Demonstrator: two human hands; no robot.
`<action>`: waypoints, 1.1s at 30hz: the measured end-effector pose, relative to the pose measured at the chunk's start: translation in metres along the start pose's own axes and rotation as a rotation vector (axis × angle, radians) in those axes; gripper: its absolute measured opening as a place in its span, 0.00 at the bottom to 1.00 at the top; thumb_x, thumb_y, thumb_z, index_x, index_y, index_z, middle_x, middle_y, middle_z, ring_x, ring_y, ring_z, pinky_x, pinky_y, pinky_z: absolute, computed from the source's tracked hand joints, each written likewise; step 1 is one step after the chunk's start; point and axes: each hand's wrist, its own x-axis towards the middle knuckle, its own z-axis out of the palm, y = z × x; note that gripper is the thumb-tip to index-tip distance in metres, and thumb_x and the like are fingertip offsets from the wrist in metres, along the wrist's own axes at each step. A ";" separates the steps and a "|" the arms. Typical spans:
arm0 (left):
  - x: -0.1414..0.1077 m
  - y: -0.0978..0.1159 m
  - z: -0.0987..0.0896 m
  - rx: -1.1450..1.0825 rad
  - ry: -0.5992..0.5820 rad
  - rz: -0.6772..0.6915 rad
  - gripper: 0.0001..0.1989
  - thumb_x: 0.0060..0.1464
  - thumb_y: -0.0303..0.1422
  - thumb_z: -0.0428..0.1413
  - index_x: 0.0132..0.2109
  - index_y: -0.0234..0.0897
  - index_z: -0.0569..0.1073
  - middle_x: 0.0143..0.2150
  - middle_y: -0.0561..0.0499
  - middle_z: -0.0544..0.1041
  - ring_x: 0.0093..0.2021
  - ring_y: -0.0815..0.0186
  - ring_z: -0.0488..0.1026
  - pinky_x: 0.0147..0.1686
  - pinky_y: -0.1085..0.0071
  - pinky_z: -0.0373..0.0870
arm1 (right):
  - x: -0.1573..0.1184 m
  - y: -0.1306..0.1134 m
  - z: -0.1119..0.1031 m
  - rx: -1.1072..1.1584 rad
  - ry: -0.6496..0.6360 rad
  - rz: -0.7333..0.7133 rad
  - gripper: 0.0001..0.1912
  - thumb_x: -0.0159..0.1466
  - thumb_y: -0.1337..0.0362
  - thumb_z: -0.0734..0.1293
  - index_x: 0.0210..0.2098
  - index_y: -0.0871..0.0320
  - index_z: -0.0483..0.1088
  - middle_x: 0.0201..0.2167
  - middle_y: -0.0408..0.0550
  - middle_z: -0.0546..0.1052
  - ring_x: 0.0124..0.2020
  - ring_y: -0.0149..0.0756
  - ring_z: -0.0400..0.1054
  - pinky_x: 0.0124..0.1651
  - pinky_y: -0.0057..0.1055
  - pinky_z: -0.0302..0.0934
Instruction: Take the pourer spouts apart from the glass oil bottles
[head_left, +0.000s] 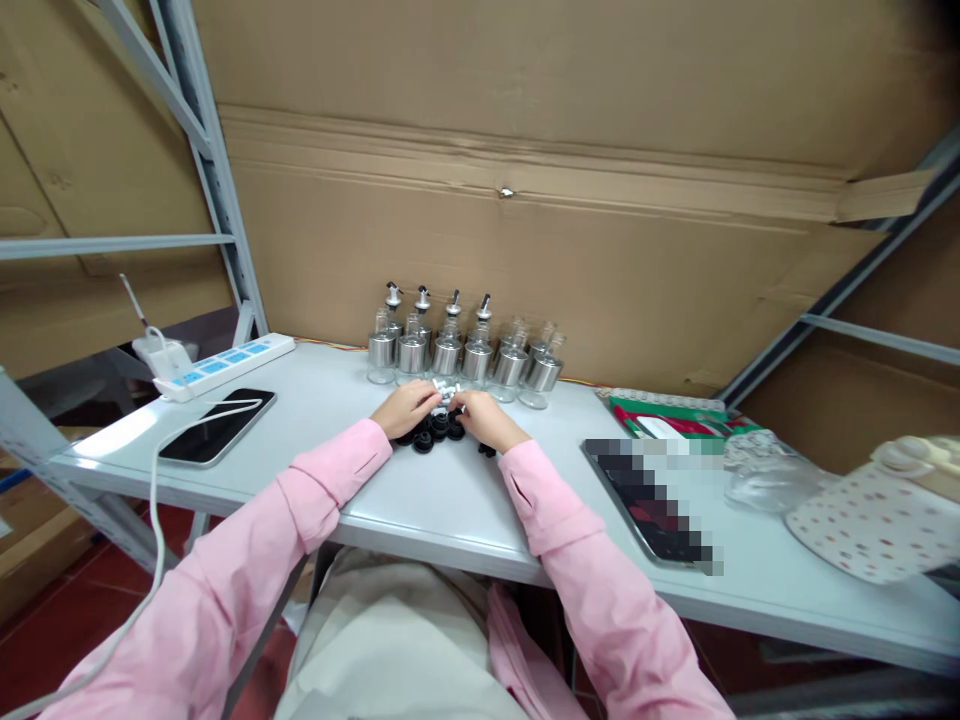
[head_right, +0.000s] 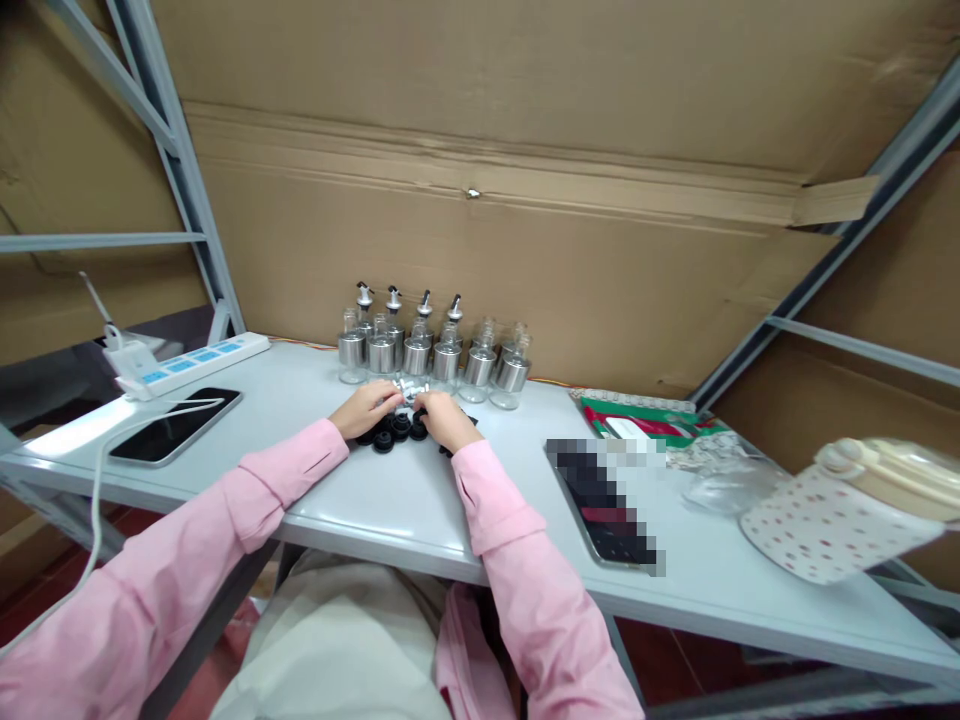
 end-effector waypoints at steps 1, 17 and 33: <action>0.000 0.000 0.000 0.003 -0.009 0.008 0.15 0.60 0.37 0.43 0.33 0.35 0.71 0.30 0.50 0.70 0.34 0.65 0.65 0.39 0.70 0.61 | 0.000 0.000 0.000 -0.007 0.017 0.005 0.14 0.52 0.80 0.62 0.34 0.61 0.72 0.35 0.51 0.74 0.37 0.35 0.68 0.43 0.30 0.60; -0.001 0.004 0.002 -0.004 -0.029 0.002 0.16 0.60 0.37 0.43 0.30 0.35 0.70 0.28 0.50 0.71 0.31 0.66 0.65 0.35 0.71 0.62 | -0.001 -0.017 -0.032 0.208 0.201 0.115 0.16 0.52 0.78 0.60 0.35 0.61 0.73 0.35 0.50 0.77 0.34 0.33 0.70 0.42 0.30 0.63; -0.001 0.009 -0.002 0.071 -0.046 0.047 0.20 0.61 0.40 0.40 0.28 0.36 0.68 0.28 0.50 0.71 0.32 0.66 0.66 0.37 0.69 0.60 | 0.136 0.037 -0.088 0.193 0.468 0.657 0.14 0.59 0.64 0.63 0.39 0.68 0.74 0.43 0.65 0.75 0.48 0.44 0.69 0.48 0.32 0.60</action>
